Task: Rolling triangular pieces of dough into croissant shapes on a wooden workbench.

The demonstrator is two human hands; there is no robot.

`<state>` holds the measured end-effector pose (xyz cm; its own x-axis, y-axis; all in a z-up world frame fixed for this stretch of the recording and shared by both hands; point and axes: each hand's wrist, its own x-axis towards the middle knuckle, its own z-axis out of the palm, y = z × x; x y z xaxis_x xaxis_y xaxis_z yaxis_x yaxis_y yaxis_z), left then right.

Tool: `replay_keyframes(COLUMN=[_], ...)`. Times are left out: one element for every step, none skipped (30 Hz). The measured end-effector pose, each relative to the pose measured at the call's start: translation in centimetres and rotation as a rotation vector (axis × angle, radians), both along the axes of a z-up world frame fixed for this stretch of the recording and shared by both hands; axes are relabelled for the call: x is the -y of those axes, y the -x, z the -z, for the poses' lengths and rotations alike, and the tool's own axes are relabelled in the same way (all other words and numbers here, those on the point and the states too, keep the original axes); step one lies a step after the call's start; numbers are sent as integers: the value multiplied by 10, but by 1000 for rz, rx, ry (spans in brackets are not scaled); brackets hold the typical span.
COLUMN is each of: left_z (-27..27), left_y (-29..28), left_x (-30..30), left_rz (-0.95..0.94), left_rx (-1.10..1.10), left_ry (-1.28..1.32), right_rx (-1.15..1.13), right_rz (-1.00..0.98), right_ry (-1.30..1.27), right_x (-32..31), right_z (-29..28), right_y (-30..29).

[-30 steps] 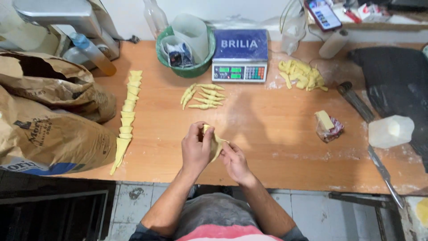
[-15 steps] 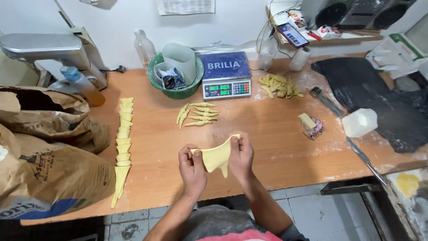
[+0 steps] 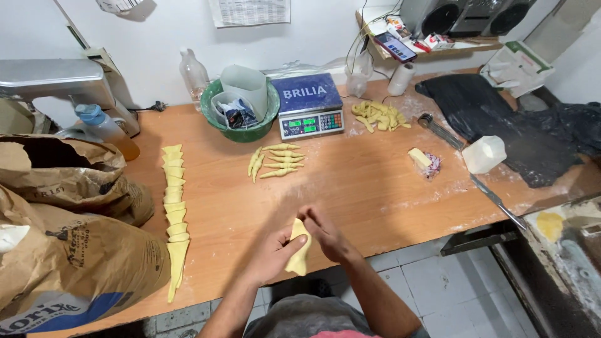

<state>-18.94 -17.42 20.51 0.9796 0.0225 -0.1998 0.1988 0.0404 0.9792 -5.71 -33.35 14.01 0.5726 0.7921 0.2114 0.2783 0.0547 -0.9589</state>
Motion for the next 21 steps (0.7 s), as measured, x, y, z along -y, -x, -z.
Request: replay_keyframes(left_z=[15,28,42,38,35,32,36,41,45,39,33,26,14,3,-7,-11,-15,-20,-16,-14,-13], left_y=[4,5,7,11,14,23,25,28,31,33,35,34,35,39,43,45,48,50,51,48,44], left_x=[0,-4,-7,-7,-8,-6,-4,-4,-3,-2,0,0,1,4,7,9,11,12,12,8,5], left_rz=[2,-15,-31,-31,-35,-41,-44,-137,-229,-223,-212,-204,-203,-204,-203,-209,-254,-298,-303,-325,-347], left_rx=[5,10,14,19,39,48,44,-67,-180,-182,-147,-103,-97,-38,22,16,145,276,271,252,234], left_ry=[3,89,174,174,235,300,305,335,362,360,53,-255,-259,-421,-583,-580,-696,-814,-816,-787,-758], right_rx=[5,-317,-639,-633,-710,-795,-800,-751,-700,-702,-606,-503,-497,-571,-644,-647,-611,-574,-577,-593,-609], right_rz=[2,-83,-170,-171,-209,-244,-243,-278,-312,-306,-315,-328,-327,-298,-269,-275,-282,-288,-295,-276,-257], right_ry=[3,-89,-182,-181,-54,81,86,82,79,75,61,48,45,32,20,25,-28,-86,-84,-49,-13], right_x=[4,6,7,9,10,15,19,23,27,22,17,10,8,7,7,8,9,8,8,5,2], right_z=[18,37,55,34,14,-4,11,28,45,34,23,10,15,20,26,27,29,30,24,16,9], right_y=[5,8,11,23,33,49,51,56,61,67,74,76,76,77,78,79,81,82,86,84,82])
